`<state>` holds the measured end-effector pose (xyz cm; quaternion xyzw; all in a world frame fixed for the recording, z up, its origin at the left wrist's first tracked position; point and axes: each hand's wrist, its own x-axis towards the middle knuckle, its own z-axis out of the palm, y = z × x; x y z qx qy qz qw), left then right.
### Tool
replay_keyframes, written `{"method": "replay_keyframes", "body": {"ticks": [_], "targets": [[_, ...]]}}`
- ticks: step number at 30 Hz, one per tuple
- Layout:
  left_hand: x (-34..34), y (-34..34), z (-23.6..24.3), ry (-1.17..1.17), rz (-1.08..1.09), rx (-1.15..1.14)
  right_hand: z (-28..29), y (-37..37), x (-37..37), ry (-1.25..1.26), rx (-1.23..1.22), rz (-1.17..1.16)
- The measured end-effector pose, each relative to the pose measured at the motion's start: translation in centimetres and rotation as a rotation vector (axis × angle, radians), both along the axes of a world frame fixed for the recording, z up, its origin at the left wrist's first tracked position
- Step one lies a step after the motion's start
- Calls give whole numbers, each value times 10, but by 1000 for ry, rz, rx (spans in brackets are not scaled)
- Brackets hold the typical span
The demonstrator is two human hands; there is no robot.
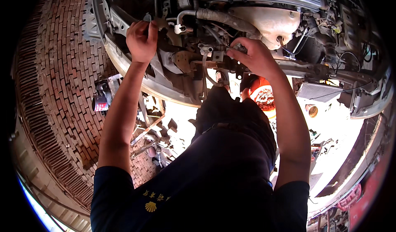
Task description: The person works on the car engine wiring by hand, stripping wire ends and connecting them to components.
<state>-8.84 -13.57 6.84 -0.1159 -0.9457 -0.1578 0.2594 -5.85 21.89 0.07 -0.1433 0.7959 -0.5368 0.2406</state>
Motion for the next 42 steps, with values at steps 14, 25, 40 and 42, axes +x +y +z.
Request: {"method": "replay_keyframes", "body": {"ticks": [14,25,40,42], "targets": [[-3,-1,-3,11,-10,2,-1,-9,-3,143,-67,52],[-1,-3,-6,-21,-25,21,-8,21,2,259,-64,9],[-4,4,-1,-72,-82,13,-71,154,103,-251,-815,-972],[-1,4,0,-84,-78,1,-93,158,139,-435,-546,-1008]]}}
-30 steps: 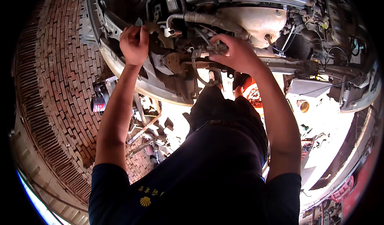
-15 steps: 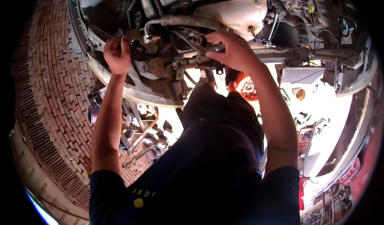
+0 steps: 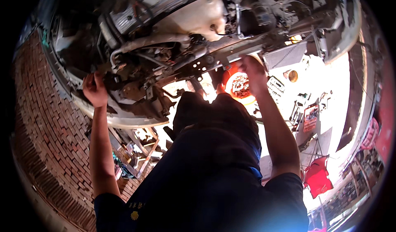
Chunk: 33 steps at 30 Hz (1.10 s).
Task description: The person works on the car engine wiring by hand, stripping wire ends and connecting them to components.
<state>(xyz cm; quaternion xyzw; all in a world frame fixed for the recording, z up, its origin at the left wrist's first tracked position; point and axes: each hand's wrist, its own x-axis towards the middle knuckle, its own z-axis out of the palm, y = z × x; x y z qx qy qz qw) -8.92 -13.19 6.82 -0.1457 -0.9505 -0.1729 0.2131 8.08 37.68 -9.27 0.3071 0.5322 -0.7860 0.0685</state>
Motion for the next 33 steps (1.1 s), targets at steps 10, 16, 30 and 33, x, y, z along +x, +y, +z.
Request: {"method": "replay_keyframes", "body": {"ticks": [10,16,30,33], "targets": [[2,3,4,-47,-6,-94,-75,-15,156,-304,531,401],[-10,-8,-5,-38,-92,-121,-99,23,229,-443,499,95],[2,11,1,-246,-614,-284,-119,-223,573,-800,725,-409],[0,-16,13,-45,-656,-245,-19,-267,543,-922,414,-474]]}}
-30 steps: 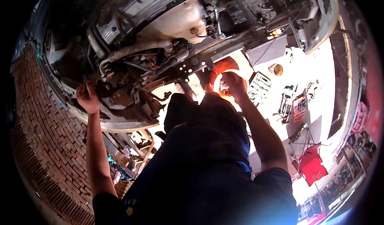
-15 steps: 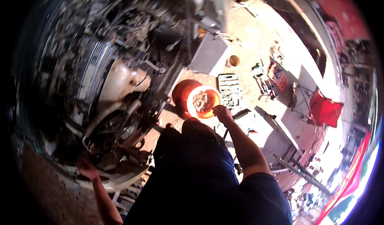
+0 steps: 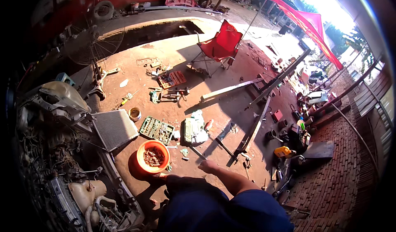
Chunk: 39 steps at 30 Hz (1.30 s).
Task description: The person works on the car engine wiring by hand, stripping wire ends and connecting them to components.
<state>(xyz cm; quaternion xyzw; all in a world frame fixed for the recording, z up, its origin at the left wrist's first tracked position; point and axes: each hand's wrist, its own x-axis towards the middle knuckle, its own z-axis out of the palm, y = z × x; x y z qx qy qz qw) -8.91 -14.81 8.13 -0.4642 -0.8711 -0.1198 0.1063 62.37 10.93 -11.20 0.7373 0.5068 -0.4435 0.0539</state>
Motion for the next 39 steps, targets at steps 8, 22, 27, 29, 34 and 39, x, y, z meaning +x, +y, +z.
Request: {"method": "replay_keyframes", "body": {"ticks": [8,22,27,29,34,39], "targets": [[22,29,2,57,-50,-176,-19,-164,120,-109,36,-412],[-18,45,-46,169,356,-405,-12,-209,167,115,160,-537],[-6,47,-50,152,346,-253,-59,-297,199,-40,109,-593],[-8,43,-49,222,256,-202,-63,-318,206,-49,65,-636],[-5,39,-45,209,127,-144,-70,-350,214,32,-10,-794],[-21,39,-47,-16,31,58,-68,-310,201,116,-17,-690]]}}
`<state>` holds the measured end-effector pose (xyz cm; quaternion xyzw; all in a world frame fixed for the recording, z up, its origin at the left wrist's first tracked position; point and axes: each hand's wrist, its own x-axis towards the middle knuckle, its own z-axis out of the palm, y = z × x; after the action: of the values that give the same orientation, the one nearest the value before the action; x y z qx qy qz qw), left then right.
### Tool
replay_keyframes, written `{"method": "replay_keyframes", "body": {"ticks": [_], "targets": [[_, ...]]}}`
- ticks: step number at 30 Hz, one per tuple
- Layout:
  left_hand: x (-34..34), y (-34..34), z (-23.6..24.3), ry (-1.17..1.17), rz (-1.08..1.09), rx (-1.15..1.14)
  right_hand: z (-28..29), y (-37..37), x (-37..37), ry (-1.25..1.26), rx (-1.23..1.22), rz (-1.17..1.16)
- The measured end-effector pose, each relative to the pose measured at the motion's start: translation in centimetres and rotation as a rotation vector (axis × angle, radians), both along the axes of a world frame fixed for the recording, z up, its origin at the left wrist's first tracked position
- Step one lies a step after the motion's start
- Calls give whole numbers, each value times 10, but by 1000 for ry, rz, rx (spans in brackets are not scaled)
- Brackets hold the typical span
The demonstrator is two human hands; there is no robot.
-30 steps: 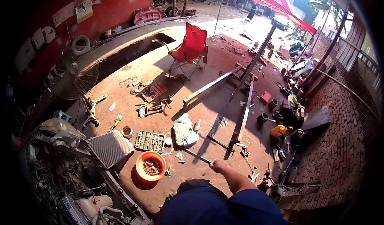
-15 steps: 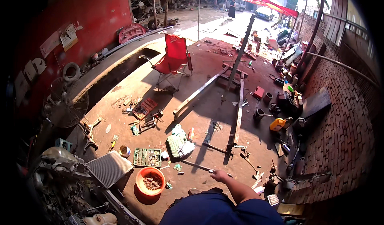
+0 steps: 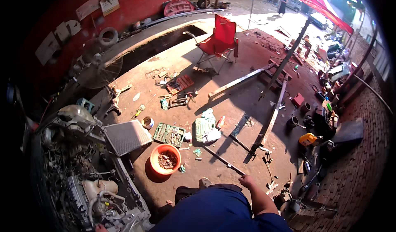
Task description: The person works on the car engine wiring by hand, stripping wire ends and connecting them to components.
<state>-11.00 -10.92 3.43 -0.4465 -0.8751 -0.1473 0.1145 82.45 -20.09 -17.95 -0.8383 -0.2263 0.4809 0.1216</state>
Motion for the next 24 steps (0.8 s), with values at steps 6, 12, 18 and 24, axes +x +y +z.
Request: {"method": "replay_keyframes", "body": {"ticks": [6,12,18,24], "targets": [[54,22,31,-93,254,-123,17,61,-25,180,149,49],[64,23,36,-74,317,-140,-12,103,-23,318,94,216],[69,14,36,-83,348,-105,-42,164,-6,288,-69,495],[77,9,45,-98,351,-66,-26,258,-56,333,-22,432]]}}
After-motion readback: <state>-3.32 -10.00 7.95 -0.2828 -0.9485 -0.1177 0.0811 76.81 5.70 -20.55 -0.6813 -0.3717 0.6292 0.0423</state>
